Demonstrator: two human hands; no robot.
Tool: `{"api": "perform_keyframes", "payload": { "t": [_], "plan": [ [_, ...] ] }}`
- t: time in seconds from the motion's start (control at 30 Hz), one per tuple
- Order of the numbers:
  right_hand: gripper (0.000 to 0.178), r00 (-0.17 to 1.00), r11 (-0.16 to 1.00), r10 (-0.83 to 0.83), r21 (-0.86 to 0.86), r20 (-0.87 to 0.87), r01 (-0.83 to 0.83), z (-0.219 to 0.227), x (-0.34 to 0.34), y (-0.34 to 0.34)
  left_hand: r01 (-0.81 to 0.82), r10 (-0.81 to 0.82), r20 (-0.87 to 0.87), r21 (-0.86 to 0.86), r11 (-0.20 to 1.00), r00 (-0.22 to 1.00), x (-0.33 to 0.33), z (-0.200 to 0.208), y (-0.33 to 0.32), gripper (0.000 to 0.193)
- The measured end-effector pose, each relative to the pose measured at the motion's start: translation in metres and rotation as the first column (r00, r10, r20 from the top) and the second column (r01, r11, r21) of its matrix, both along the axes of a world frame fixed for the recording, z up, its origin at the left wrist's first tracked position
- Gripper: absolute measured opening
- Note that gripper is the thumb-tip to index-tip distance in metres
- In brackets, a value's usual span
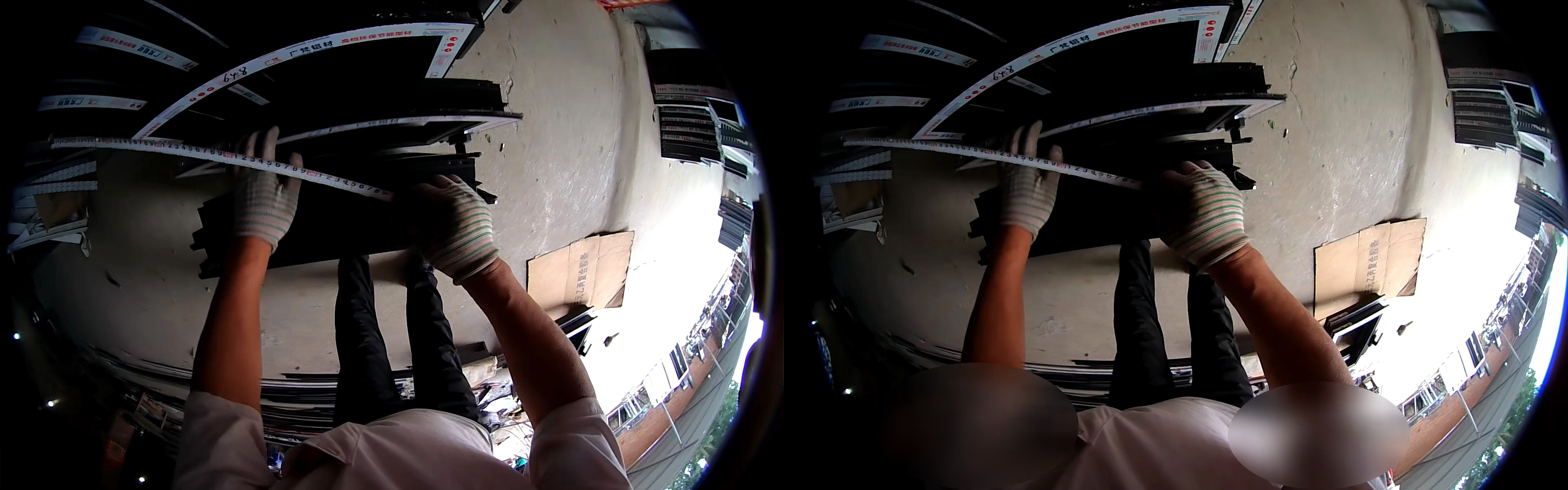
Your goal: The person uses a tape measure to measure the dimensions of several black window frames in a workshop. They measure the width and height of stacked frames and a single frame on a stand, then carry a frame to a workbench.
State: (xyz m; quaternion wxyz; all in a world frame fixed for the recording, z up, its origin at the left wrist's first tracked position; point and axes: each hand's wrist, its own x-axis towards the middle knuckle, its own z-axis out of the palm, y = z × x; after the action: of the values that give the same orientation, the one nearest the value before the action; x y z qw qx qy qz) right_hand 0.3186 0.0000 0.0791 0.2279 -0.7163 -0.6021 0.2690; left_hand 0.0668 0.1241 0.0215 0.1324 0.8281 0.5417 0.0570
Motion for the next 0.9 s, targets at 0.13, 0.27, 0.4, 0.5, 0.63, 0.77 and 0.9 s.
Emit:
{"api": "perform_keyframes", "payload": {
  "t": [0.13, 0.27, 0.4, 0.5, 0.63, 0.77, 0.9],
  "plan": [
    [0.017, 0.999, 0.999, 0.019, -0.049, -0.034, -0.02, 0.002, -0.005, -0.007, -0.088, 0.076, -0.096, -0.128, 0.988, 0.992, 0.0, 0.018, -0.023, 0.054],
    [0.011, 0.999, 0.997, 0.04, -0.067, -0.036, -0.043, -0.002, -0.005, -0.018, -0.111, 0.082, -0.186, -0.147, 0.983, 0.979, 0.0, 0.026, -0.043, 0.056],
    [0.01, 0.998, 0.999, 0.002, -0.05, -0.062, -0.005, -0.005, -0.008, -0.021, -0.045, 0.042, -0.12, -0.019, 0.999, 0.992, -0.01, 0.012, -0.061, 0.046],
    [0.01, 0.997, 0.999, 0.0, -0.037, -0.079, -0.003, -0.005, -0.009, -0.026, -0.038, 0.039, -0.042, 0.023, 0.999, 0.998, -0.011, 0.008, -0.065, 0.04],
    [0.01, 0.996, 1.0, 0.004, -0.006, -0.087, -0.005, -0.007, -0.008, -0.027, -0.013, 0.016, -0.032, 0.082, 0.997, 0.999, -0.008, 0.007, -0.067, 0.035],
    [0.01, 0.997, 1.0, 0.003, 0.018, -0.078, -0.001, -0.009, -0.007, -0.027, 0.005, -0.002, -0.023, 0.107, 0.994, 1.0, -0.012, 0.002, -0.067, 0.032],
    [0.011, 0.997, 1.0, 0.01, -0.001, -0.08, -0.01, -0.008, -0.006, -0.028, 0.007, -0.003, -0.035, 0.105, 0.994, 0.999, -0.012, 0.0, -0.067, 0.032]
  ]
}}
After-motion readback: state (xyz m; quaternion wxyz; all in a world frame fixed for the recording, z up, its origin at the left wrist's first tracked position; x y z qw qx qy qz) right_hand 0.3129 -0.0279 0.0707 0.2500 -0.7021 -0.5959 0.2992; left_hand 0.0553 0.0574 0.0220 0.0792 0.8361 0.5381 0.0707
